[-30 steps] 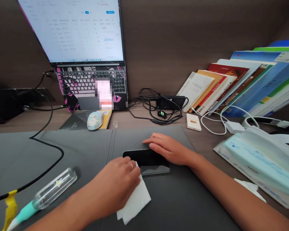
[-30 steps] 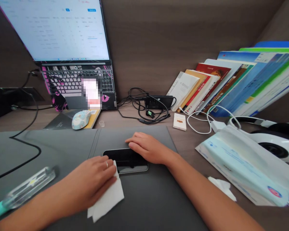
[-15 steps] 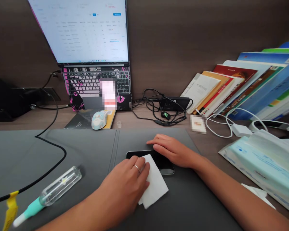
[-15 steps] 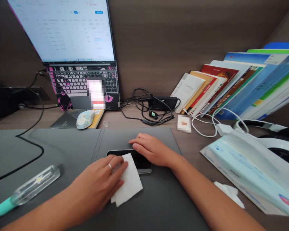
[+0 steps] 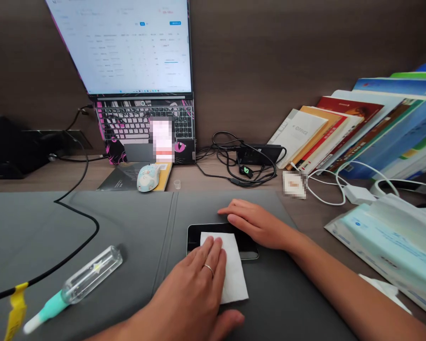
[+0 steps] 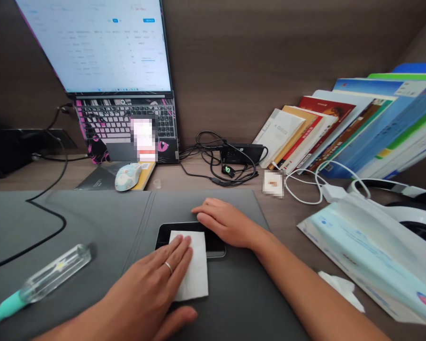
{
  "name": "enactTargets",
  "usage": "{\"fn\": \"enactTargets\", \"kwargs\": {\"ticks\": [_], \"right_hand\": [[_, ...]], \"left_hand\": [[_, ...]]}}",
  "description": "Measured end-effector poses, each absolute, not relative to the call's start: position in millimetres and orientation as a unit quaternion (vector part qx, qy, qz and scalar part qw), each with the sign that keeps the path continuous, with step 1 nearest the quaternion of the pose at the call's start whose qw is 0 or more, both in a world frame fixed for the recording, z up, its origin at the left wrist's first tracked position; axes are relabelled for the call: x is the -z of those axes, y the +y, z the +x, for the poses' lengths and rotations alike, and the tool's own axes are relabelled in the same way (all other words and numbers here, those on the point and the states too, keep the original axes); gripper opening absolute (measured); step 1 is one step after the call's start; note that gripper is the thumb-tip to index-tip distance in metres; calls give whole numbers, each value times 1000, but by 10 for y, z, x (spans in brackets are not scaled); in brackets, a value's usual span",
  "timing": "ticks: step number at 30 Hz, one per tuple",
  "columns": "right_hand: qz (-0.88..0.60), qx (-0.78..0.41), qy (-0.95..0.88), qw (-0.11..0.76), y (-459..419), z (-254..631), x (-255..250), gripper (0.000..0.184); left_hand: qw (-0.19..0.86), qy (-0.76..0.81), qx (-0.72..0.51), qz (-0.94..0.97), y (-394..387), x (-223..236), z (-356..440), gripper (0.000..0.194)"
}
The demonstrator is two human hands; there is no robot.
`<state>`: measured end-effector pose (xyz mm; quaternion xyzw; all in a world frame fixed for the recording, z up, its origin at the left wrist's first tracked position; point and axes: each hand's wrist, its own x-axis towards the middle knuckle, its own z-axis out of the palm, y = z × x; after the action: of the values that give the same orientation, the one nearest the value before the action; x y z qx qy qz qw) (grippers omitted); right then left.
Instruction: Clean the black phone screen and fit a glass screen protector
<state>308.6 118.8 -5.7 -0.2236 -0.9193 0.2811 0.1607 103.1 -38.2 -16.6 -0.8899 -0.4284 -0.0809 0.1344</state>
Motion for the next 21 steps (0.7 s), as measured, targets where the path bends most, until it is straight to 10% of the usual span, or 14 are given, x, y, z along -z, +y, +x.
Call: {"fn": "enactTargets", "kwargs": {"ticks": [21], "right_hand": [[-226,-283,-917,168,1188,3087,66,44]], "left_hand": [[137,-550,68,-821,-368,71,1026,72]]}}
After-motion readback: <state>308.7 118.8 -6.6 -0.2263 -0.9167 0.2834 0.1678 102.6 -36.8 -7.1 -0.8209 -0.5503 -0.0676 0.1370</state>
